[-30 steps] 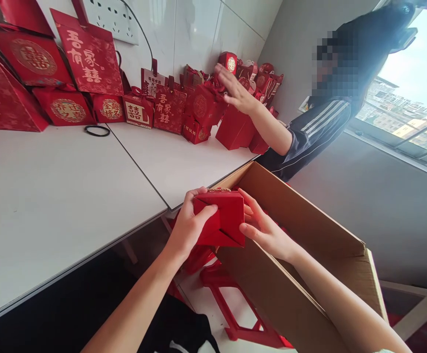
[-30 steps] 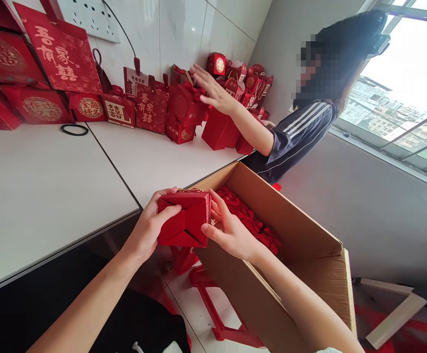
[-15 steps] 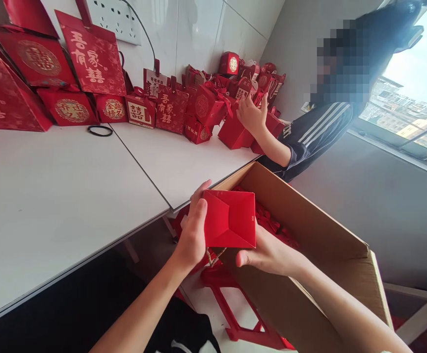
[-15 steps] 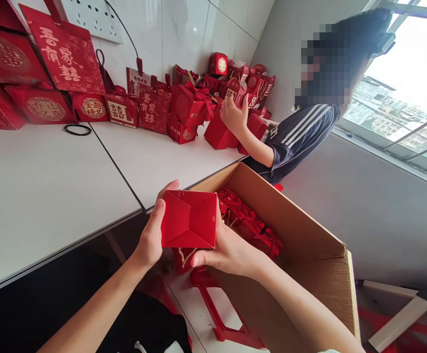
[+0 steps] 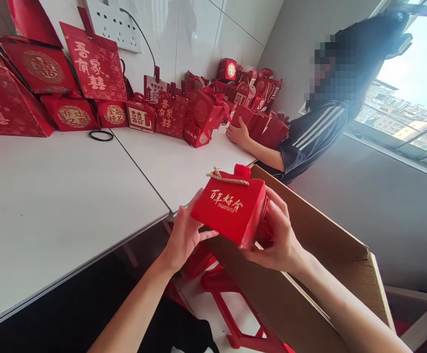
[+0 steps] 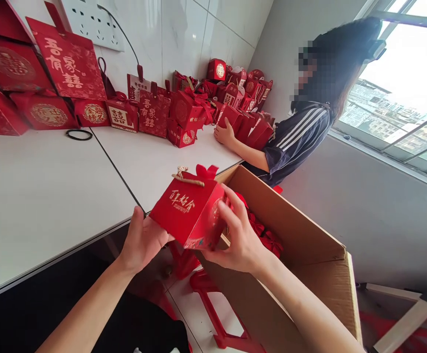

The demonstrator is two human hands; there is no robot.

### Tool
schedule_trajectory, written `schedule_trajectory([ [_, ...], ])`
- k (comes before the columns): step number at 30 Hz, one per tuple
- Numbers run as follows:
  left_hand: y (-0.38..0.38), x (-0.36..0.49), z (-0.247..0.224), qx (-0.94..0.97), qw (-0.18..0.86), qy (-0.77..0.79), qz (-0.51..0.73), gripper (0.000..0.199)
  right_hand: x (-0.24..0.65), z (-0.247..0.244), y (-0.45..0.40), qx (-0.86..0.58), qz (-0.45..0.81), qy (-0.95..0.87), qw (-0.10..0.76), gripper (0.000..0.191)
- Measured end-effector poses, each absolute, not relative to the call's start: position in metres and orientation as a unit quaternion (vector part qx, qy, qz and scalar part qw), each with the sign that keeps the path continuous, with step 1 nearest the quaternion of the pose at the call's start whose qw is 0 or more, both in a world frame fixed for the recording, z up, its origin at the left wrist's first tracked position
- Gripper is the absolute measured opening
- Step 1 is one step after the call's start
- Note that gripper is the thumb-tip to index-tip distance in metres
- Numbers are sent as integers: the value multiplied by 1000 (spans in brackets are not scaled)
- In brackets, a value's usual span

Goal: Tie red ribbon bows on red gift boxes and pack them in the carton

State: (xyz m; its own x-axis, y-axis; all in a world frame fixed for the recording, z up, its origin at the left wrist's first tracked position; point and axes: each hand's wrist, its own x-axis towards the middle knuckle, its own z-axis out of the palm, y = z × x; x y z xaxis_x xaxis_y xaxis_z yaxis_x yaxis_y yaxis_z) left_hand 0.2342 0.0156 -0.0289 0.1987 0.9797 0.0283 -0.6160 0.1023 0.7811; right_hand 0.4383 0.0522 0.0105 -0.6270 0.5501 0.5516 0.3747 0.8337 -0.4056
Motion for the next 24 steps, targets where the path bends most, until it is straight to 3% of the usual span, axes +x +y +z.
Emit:
schedule_trajectory([
  [3, 17, 236, -26, 268, 726, 266, 575, 59, 441, 12, 50, -200, -30, -929, 310, 76],
  [5, 19, 237, -24, 195, 736, 272, 588, 53, 440, 12, 45, -155, -66, -941, 294, 58],
  [7, 21, 239, -24, 137, 749, 255, 596, 53, 438, 11, 42, -110, -80, -944, 301, 52],
  [10, 22, 240, -29, 117, 760, 225, 598, 50, 432, 6, 40, -78, -85, -906, 408, 61],
  [13, 20, 243, -36, 157, 748, 213, 609, 44, 427, 8, 39, -127, 13, -858, 498, 80],
  [16, 19, 246, -39, 187, 735, 193, 623, 47, 427, 16, 37, -183, 184, -864, 432, 103],
  [19, 21, 248, -34, 213, 732, 185, 620, 52, 430, 21, 36, -186, 299, -872, 341, 109],
  [24, 24, 235, -16, 221, 624, 336, 670, 36, 432, 15, 41, -235, 248, -853, 394, 114],
])
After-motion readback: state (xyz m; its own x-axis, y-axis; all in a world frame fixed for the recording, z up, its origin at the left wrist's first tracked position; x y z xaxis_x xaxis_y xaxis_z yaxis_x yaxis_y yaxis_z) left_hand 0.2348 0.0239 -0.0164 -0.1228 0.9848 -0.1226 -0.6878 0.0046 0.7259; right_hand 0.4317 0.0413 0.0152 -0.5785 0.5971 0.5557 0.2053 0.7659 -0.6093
